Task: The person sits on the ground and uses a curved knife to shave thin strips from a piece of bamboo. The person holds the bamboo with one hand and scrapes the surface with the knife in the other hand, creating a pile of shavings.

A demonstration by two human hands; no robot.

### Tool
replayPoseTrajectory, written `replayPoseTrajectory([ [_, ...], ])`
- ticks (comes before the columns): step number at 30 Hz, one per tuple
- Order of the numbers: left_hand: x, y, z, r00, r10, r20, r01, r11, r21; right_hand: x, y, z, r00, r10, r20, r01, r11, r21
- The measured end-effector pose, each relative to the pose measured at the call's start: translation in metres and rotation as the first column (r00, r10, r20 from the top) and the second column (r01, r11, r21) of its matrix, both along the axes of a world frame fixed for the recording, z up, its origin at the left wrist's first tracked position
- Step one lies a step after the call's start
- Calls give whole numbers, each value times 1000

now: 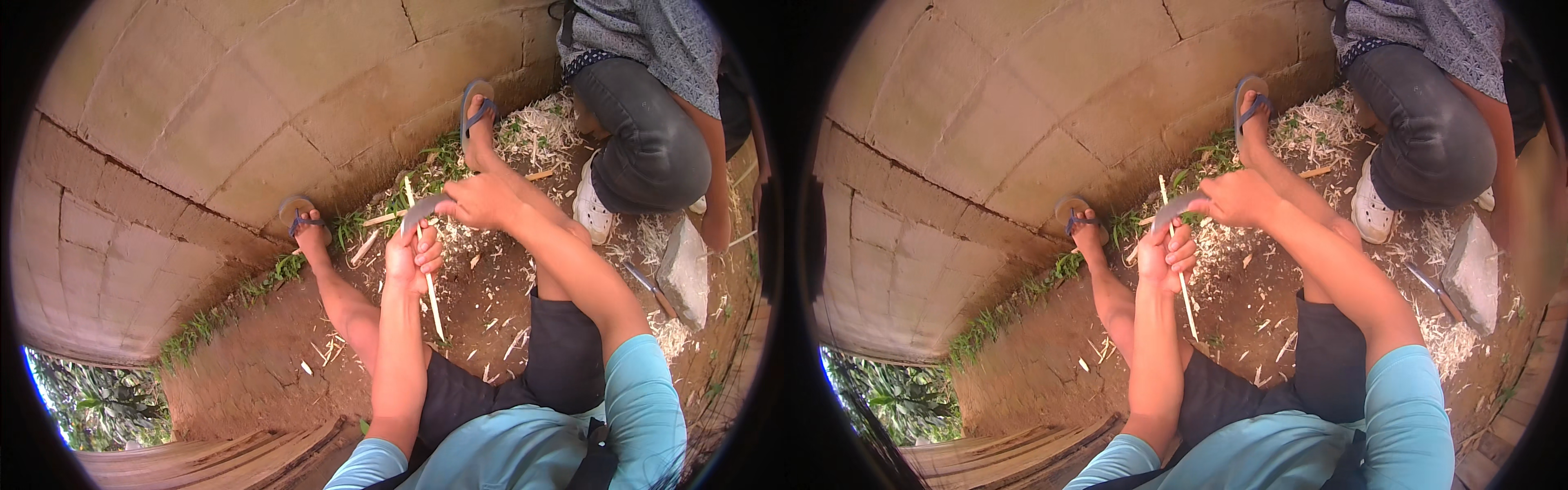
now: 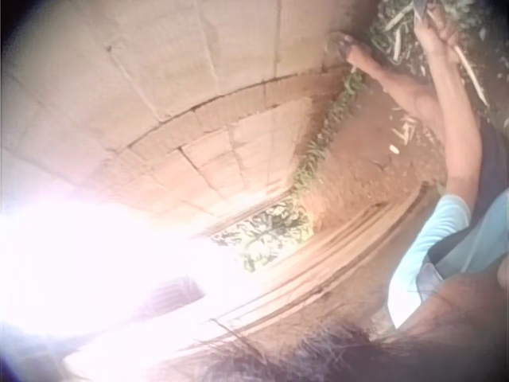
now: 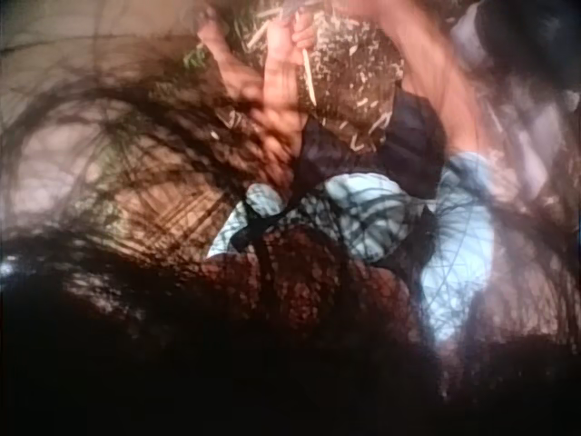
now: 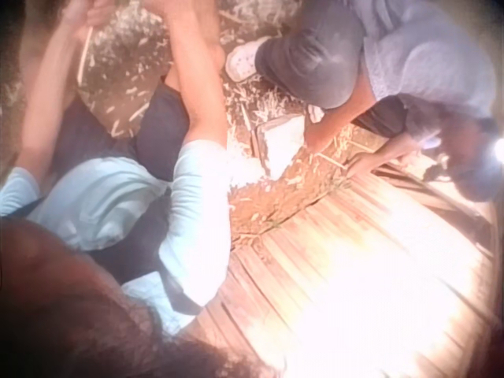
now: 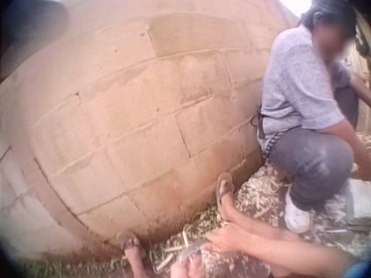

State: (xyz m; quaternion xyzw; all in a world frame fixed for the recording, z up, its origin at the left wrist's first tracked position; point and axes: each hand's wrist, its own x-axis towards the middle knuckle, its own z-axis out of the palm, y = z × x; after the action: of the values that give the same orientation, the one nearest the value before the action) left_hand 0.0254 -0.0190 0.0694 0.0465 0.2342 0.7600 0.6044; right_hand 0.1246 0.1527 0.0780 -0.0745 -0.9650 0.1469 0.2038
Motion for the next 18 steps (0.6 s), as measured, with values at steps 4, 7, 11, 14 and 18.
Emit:
replayPoseTrajectory([
  [4,4,8,-2,986,-70,149,62,996,61,-6,17,0,971,-234,-43,236,970,55],
  [7,4,4,-11,995,-78,53,79,997,-11,-3,-8,2,1000,6,1,-6,999,49],
  [11,8,15,-11,996,-82,-18,82,997,-12,-9,10,-6,994,-103,-22,103,995,-12],
  [14,10,14,-14,997,-80,-13,79,996,-47,3,-14,2,996,-59,62,60,998,-20],
  [18,13,16,-11,990,-105,92,108,994,-24,-7,10,-16,992,-122,27,122,992,-17],
])
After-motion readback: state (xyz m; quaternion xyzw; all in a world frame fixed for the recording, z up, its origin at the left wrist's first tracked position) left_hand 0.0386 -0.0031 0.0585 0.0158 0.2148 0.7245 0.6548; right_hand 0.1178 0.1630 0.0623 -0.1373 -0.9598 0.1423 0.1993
